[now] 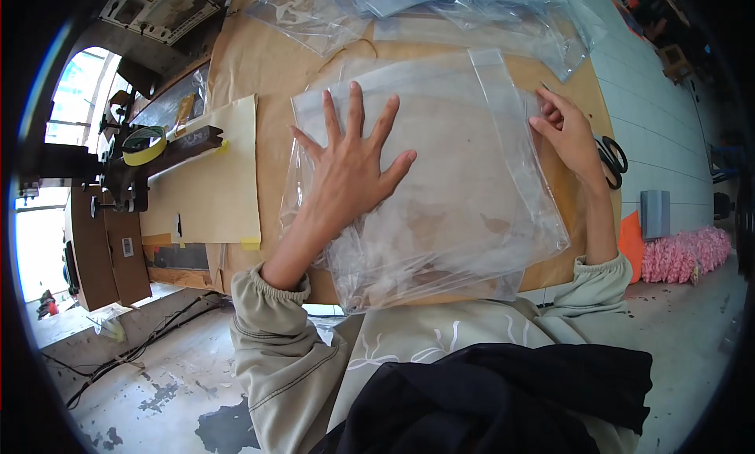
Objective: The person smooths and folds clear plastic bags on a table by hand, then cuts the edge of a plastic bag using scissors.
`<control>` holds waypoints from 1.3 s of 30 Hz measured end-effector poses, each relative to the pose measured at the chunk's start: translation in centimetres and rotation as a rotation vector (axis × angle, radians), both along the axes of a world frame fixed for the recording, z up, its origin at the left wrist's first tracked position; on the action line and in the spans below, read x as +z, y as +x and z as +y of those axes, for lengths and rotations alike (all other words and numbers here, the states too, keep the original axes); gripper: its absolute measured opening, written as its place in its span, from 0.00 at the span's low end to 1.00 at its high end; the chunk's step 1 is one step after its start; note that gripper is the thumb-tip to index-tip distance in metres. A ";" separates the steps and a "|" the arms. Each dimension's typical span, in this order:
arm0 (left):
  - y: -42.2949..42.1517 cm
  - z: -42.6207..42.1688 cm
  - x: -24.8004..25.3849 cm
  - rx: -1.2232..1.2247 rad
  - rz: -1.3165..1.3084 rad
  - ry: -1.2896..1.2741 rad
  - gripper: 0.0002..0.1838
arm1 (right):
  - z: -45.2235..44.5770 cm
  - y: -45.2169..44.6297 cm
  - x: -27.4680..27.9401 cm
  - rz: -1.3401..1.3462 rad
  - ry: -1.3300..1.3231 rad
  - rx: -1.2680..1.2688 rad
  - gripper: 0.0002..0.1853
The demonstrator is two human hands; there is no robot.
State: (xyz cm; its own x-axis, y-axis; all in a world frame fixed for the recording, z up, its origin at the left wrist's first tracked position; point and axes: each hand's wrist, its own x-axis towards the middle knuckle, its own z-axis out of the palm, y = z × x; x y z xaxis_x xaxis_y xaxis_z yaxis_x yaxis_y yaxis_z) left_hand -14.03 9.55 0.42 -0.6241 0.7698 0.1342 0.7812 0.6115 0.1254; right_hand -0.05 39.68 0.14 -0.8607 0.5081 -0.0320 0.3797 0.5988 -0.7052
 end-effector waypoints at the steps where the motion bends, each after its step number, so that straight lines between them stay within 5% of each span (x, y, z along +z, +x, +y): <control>1: 0.6 -0.2 0.2 -0.014 0.002 -0.034 0.38 | 0.0 -0.1 0.1 -0.046 -0.022 0.004 0.23; 7: 7.6 -1.6 3.1 -0.417 -0.227 -0.036 0.45 | -0.2 -0.1 0.4 0.229 -0.358 0.101 0.11; 13: 9.6 -3.5 2.6 -0.529 -0.245 -0.142 0.52 | -0.9 -0.1 2.8 0.549 -0.489 -0.185 0.09; 19: 8.8 -4.6 2.6 -0.613 -0.215 -0.150 0.48 | 4.5 0.3 4.6 0.908 -0.320 -0.297 0.12; 25: 7.7 -4.8 2.4 -0.675 -0.242 -0.145 0.45 | 13.5 4.3 10.7 0.966 0.104 -0.277 0.16; 29: 7.0 -4.4 2.0 -0.679 -0.233 -0.092 0.42 | 15.6 8.1 15.2 1.077 -0.041 -0.410 0.15; 31: 6.7 -4.0 2.3 -0.633 -0.225 -0.088 0.41 | 15.9 9.7 17.7 1.123 0.218 -0.375 0.15; 32: 6.5 -3.8 2.4 -0.611 -0.220 -0.086 0.40 | 14.5 9.9 18.9 1.113 0.708 -0.385 0.17; 34: 6.2 -3.2 2.2 -0.611 -0.183 -0.061 0.40 | 15.5 9.6 20.7 1.324 0.603 -0.834 0.15; 36: 5.7 -2.8 1.8 -0.633 -0.150 -0.044 0.40 | 12.2 12.2 21.5 1.347 0.522 -0.395 0.14; 39: 5.3 -2.6 1.4 -0.677 -0.124 -0.033 0.39 | 13.2 14.4 22.6 1.466 0.495 -0.335 0.12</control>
State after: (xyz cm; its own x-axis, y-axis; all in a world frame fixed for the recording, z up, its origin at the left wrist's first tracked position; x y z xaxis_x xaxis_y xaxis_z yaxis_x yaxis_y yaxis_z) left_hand -8.73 6.96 1.86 -0.0134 0.9979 0.0628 0.9736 -0.0013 0.2283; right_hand 14.31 52.85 22.71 0.1545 0.3806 0.9117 -0.2706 0.9038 -0.3315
